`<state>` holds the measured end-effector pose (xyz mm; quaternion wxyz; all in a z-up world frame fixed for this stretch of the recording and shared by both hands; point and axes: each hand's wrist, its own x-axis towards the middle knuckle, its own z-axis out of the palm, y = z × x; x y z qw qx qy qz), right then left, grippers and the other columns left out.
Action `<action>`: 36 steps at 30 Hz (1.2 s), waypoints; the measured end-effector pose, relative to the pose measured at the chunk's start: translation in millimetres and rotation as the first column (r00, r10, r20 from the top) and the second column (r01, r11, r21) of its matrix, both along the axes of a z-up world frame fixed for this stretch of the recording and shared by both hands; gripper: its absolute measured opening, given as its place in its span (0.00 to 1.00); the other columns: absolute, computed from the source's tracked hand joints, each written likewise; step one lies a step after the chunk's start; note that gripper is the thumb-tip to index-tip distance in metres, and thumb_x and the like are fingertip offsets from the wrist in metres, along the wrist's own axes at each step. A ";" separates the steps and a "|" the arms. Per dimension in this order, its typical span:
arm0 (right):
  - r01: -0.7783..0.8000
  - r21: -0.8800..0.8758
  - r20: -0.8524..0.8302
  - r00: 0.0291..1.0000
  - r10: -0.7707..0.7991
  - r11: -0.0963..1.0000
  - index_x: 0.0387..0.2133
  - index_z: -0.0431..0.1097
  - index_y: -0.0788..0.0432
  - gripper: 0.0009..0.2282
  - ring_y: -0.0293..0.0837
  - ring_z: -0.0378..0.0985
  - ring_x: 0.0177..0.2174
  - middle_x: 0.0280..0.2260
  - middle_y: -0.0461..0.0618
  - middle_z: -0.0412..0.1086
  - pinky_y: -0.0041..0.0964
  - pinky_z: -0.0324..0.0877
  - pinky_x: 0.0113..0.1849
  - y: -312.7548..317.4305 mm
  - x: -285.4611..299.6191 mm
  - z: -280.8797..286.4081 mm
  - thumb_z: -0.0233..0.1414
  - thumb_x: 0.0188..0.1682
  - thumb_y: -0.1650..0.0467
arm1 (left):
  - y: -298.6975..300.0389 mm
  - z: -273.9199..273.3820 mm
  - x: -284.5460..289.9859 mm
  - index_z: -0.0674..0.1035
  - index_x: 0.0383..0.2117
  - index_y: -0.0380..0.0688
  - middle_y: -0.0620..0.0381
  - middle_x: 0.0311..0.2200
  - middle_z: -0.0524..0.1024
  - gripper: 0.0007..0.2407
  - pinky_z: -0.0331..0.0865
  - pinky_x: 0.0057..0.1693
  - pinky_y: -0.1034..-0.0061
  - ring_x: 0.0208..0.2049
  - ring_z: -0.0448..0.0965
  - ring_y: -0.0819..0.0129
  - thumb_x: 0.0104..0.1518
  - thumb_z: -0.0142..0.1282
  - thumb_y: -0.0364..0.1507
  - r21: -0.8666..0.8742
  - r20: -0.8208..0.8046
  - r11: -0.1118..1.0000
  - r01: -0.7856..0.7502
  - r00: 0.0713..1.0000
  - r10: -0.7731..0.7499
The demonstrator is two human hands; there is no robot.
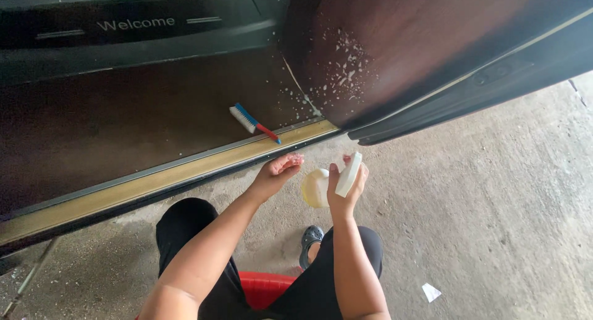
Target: Cleaning the interior door panel and floor area of a vehicle using a spray and brush.
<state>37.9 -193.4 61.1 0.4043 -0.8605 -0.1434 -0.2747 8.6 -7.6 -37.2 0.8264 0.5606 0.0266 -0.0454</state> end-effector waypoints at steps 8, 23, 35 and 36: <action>-0.052 0.028 0.004 0.999 0.052 0.998 0.38 0.68 0.63 0.11 0.54 0.73 0.41 0.37 0.54 0.72 0.49 0.68 0.47 -1.9 -5.4 1.6 0.60 0.44 0.74 | 2.7 14.6 -2.7 0.74 0.59 0.40 0.53 0.55 0.78 0.20 0.66 0.65 0.73 0.58 0.75 0.70 0.62 0.56 0.33 0.061 -0.040 0.998 0.001 0.999 0.001; 0.015 0.246 -0.164 0.986 0.026 0.969 0.39 0.70 0.64 0.09 0.41 0.74 0.34 0.34 0.49 0.72 0.37 0.70 0.39 -28.3 14.2 -42.6 0.59 0.53 0.71 | 10.2 13.6 -10.3 0.74 0.58 0.40 0.54 0.54 0.78 0.19 0.68 0.63 0.72 0.58 0.75 0.70 0.63 0.57 0.33 0.052 0.001 0.999 0.007 1.000 -0.007; 0.035 0.191 -0.330 0.944 0.030 0.981 0.37 0.71 0.62 0.06 0.38 0.71 0.29 0.29 0.48 0.71 0.35 0.69 0.34 -31.2 13.8 -43.4 0.59 0.52 0.71 | 20.4 9.4 -12.1 0.73 0.58 0.39 0.53 0.54 0.78 0.18 0.69 0.64 0.74 0.57 0.76 0.70 0.63 0.56 0.31 0.089 0.013 0.996 -0.021 1.000 0.020; 0.069 0.188 -0.319 0.948 -0.006 0.980 0.36 0.71 0.63 0.06 0.39 0.72 0.29 0.30 0.48 0.71 0.35 0.69 0.34 -31.8 16.0 -46.2 0.60 0.52 0.72 | 21.2 4.9 -11.7 0.73 0.57 0.38 0.53 0.54 0.78 0.18 0.68 0.64 0.74 0.58 0.76 0.70 0.63 0.57 0.30 0.076 0.028 0.997 -0.033 0.999 0.031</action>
